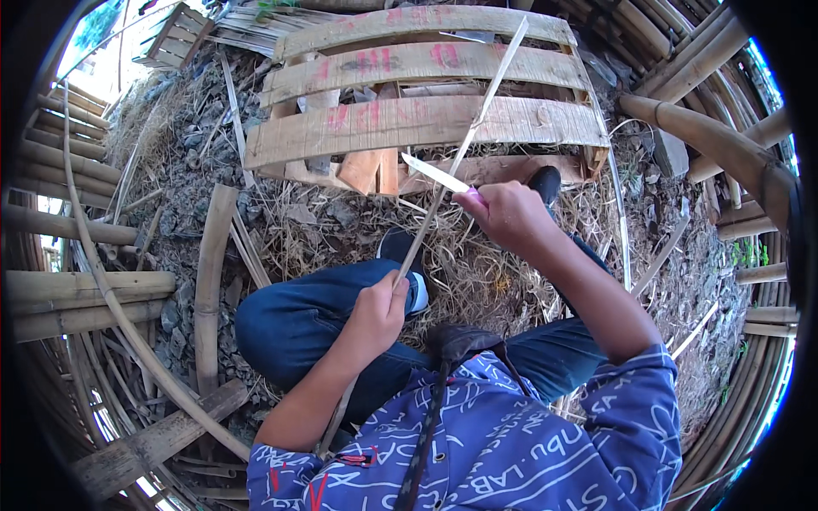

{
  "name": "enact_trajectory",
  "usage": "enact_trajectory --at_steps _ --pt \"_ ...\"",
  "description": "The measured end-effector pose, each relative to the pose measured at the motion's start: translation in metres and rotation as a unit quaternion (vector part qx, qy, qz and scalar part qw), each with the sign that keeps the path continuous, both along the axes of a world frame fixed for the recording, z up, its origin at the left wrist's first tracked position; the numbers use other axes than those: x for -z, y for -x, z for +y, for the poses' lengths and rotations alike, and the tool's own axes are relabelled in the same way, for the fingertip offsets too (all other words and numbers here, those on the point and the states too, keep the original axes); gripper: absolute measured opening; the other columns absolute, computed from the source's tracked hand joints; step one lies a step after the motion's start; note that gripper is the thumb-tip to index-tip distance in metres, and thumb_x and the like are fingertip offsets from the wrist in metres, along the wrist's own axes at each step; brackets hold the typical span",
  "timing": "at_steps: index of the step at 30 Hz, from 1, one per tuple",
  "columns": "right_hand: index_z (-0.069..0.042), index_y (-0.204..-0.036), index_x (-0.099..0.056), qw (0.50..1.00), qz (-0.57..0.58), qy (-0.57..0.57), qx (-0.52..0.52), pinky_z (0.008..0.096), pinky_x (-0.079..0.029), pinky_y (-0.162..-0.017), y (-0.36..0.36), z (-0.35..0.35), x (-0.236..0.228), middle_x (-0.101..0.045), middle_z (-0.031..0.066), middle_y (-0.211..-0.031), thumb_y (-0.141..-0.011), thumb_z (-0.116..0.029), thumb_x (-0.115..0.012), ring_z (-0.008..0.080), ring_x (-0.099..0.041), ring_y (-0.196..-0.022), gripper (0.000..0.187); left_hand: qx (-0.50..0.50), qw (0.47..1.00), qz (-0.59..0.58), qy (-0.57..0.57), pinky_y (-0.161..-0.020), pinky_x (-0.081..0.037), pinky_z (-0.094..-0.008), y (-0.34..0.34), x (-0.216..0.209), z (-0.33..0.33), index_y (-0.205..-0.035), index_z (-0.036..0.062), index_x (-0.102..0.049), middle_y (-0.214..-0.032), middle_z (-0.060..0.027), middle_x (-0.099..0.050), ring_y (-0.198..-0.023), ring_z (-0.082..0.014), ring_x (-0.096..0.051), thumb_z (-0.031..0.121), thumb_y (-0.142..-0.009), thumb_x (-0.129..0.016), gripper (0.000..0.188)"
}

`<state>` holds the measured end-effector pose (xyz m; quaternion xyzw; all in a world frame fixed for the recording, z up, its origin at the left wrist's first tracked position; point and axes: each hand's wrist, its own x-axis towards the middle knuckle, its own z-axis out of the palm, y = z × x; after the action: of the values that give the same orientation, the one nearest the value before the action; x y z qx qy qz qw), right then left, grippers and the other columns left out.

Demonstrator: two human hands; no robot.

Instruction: The person shaves a strip of bamboo with a knife. The person holds the bamboo strip and draws the blade along its length to remove thin shavings.

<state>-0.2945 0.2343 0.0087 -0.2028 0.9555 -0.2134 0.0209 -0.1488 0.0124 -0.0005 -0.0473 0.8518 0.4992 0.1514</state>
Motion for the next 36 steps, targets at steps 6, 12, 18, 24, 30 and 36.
enact_trajectory --at_steps 6,12,18,24,30,36 --pt "-0.005 -0.066 -0.060 0.998 0.067 -0.016 0.004 0.0434 -0.046 -0.049 0.004 0.002 -0.002 -0.058 0.0153 -0.056 -0.094 -0.043 -0.048 0.0332 -0.059 -0.051 0.048 -0.010 1.000 0.022 -0.018 -0.049 -0.039 -0.0388 0.001 0.002 0.000 -0.087 -0.0032 -0.052 -0.056 -0.0201 -0.047 -0.050 -0.0341 -0.049 0.021 -0.097 -0.042 0.028" --pt "-0.010 -0.072 -0.061 0.986 0.140 -0.075 0.059 0.0371 -0.047 -0.044 0.028 0.021 0.010 -0.060 0.0074 -0.055 -0.092 -0.048 -0.049 0.0241 -0.060 -0.049 0.044 -0.001 0.998 -0.035 -0.051 -0.050 -0.037 -0.0331 0.004 -0.001 -0.002 -0.090 -0.0033 -0.054 -0.056 -0.0089 -0.045 -0.051 -0.0146 -0.043 0.022 -0.098 -0.042 0.029" --pt "-0.009 -0.072 -0.061 0.977 0.107 -0.021 0.185 0.0422 -0.048 -0.053 0.032 0.021 0.004 -0.063 0.0101 -0.062 -0.092 -0.048 -0.049 0.0313 -0.062 -0.057 0.046 0.001 0.990 -0.098 -0.105 -0.050 -0.035 -0.0291 0.002 0.009 -0.010 -0.086 -0.0006 -0.052 -0.057 0.0001 -0.041 -0.056 -0.0073 -0.038 0.025 -0.099 -0.041 0.031" --pt "-0.007 -0.073 -0.064 0.979 0.049 0.018 0.198 0.0471 -0.049 -0.059 0.028 0.025 0.021 -0.063 0.0169 -0.065 -0.092 -0.049 -0.046 0.0365 -0.063 -0.062 0.049 -0.023 0.952 -0.218 -0.213 -0.039 -0.027 -0.0225 0.007 -0.008 -0.009 -0.077 0.0083 -0.045 -0.054 0.0053 -0.034 -0.044 -0.0039 -0.031 0.036 -0.100 -0.036 0.037" --pt "-0.007 -0.072 -0.064 0.996 -0.004 0.081 0.028 0.0455 -0.048 -0.055 -0.030 -0.014 0.018 -0.060 0.0168 -0.061 -0.089 -0.046 -0.053 0.0360 -0.061 -0.058 0.045 -0.004 0.877 -0.356 -0.321 -0.035 -0.027 -0.0209 0.009 0.003 -0.025 -0.075 0.0096 -0.040 -0.050 0.0053 -0.031 -0.037 -0.0046 -0.030 0.046 -0.099 -0.034 0.045" --pt "-0.006 -0.068 -0.066 0.989 -0.075 0.121 0.049 0.0462 -0.048 -0.054 -0.039 -0.022 0.023 -0.060 0.0168 -0.058 -0.089 -0.047 -0.051 0.0366 -0.061 -0.057 0.049 -0.032 0.928 -0.288 -0.234 -0.034 -0.031 -0.0226 0.004 0.003 -0.014 -0.074 0.0083 -0.041 -0.048 0.0022 -0.036 -0.036 -0.0061 -0.036 0.047 -0.099 -0.035 0.047"
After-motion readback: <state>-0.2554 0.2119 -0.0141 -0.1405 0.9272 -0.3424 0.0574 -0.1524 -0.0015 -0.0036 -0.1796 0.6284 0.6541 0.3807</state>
